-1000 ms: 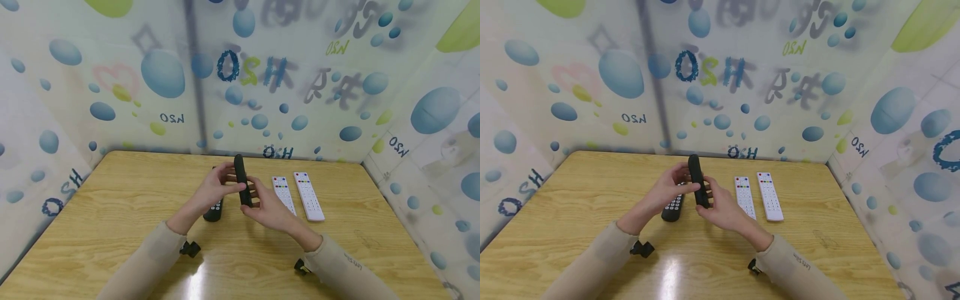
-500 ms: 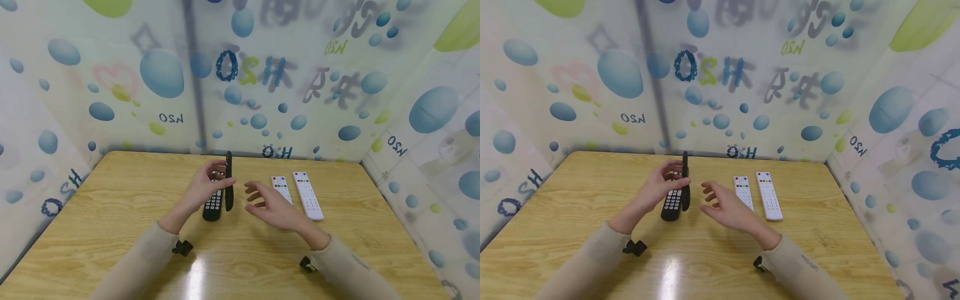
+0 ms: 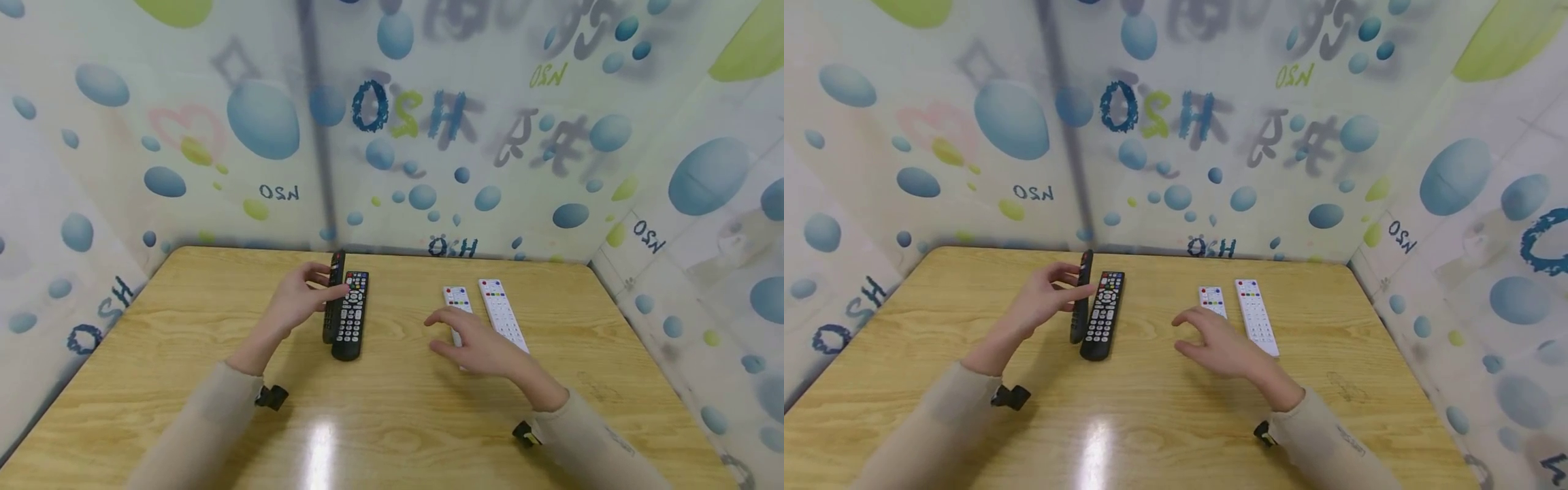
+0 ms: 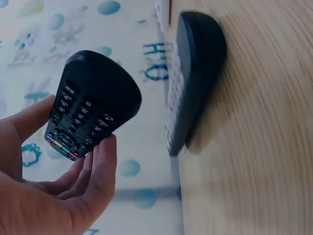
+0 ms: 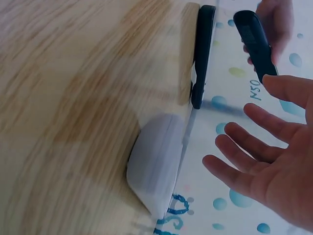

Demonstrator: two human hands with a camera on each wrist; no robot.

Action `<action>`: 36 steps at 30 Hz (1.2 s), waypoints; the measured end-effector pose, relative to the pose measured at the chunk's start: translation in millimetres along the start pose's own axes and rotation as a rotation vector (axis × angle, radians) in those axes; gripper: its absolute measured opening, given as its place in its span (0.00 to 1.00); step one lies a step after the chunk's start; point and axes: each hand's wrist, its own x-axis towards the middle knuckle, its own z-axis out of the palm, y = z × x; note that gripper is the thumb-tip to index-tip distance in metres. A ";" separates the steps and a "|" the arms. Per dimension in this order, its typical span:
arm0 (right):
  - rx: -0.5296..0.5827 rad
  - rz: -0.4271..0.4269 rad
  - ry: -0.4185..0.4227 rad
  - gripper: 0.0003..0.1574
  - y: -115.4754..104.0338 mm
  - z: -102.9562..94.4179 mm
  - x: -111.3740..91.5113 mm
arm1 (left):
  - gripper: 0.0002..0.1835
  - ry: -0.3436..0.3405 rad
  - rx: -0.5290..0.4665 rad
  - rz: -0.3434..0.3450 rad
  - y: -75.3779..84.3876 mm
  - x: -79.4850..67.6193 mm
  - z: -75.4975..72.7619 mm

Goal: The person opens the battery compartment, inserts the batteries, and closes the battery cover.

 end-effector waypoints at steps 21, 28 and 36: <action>-0.110 0.183 0.083 0.41 22.0 -29.6 -27.0 | 0.39 0.020 0.529 -0.084 -22.8 14.9 -22.8; -0.110 0.223 0.110 0.48 33.9 -38.5 -35.3 | 0.37 -0.040 0.633 -0.122 -28.5 24.0 -17.1; -0.107 0.263 0.088 0.47 35.8 -45.0 -46.5 | 0.31 -0.092 0.718 -0.148 -30.1 33.6 -10.5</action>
